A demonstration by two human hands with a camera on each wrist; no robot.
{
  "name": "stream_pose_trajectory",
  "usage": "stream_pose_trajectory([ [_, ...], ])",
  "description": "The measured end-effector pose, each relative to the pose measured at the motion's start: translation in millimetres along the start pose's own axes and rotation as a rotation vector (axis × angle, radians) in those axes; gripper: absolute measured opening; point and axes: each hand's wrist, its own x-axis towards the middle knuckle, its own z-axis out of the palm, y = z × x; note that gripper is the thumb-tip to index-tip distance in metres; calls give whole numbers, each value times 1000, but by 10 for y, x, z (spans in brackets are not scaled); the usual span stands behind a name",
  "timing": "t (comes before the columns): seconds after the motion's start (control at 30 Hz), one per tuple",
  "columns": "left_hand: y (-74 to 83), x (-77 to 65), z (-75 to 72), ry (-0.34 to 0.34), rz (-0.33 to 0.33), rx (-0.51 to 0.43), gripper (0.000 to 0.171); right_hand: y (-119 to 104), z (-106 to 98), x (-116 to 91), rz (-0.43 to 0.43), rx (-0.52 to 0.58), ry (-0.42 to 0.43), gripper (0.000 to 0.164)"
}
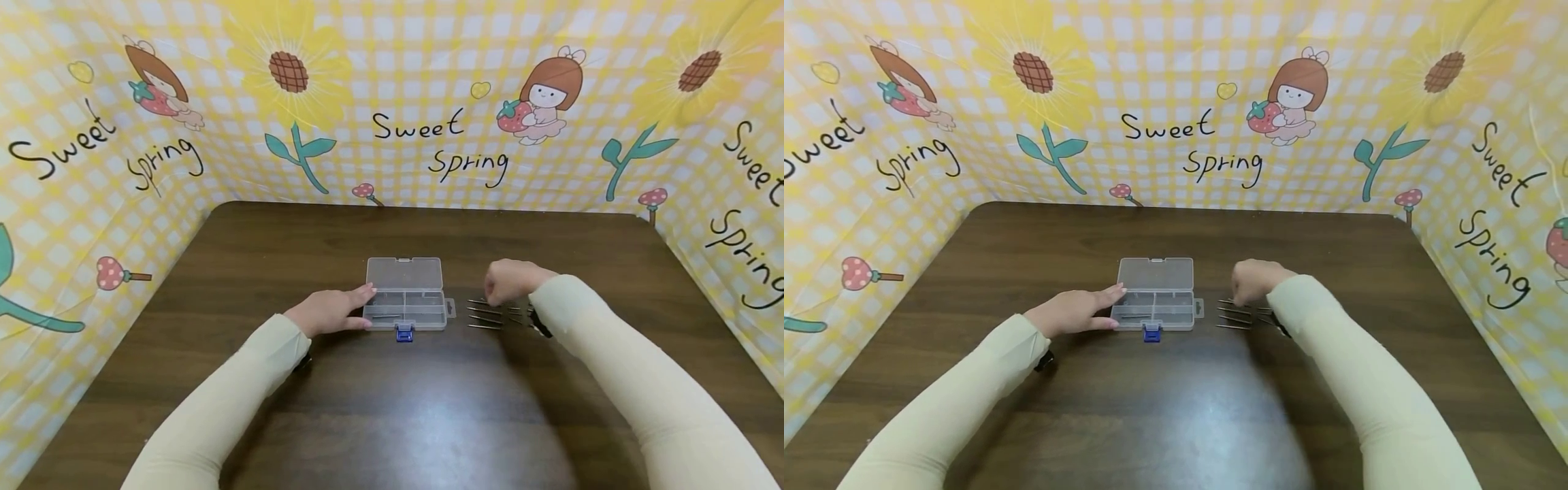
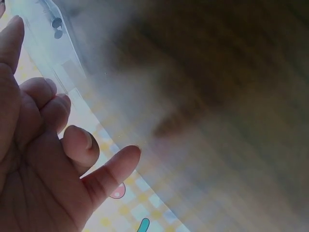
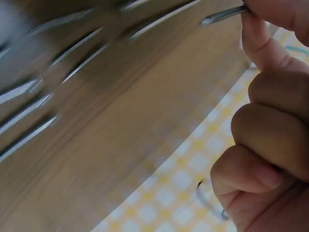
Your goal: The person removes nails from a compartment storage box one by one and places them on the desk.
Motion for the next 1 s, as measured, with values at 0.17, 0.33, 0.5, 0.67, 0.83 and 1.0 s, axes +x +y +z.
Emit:
stream_pose_trajectory([
  [0.17, 15, -6, 0, 9, 1, 7, 71, 249, 39, -260, 11, 51, 4, 25],
  [0.33, 41, -15, -4, 7, -9, -4, 72, 439, 107, -475, 19, 103, -6, 30],
  [0.5, 23, -27, -13, 11, -16, -3, 73, 556, 168, -611, 36, 143, -17, 28],
  [0.67, -5, -41, -6, 16, -14, -1, 73, 601, 247, -667, 48, 192, -14, 23],
  [0.83, 11, -28, -15, 12, 7, -6, 72, 606, 349, -694, 27, 205, -2, 28],
  [1.0, 14, 13, -8, 1, 5, 7, 73, 599, 443, -683, 7, 182, 27, 19],
])
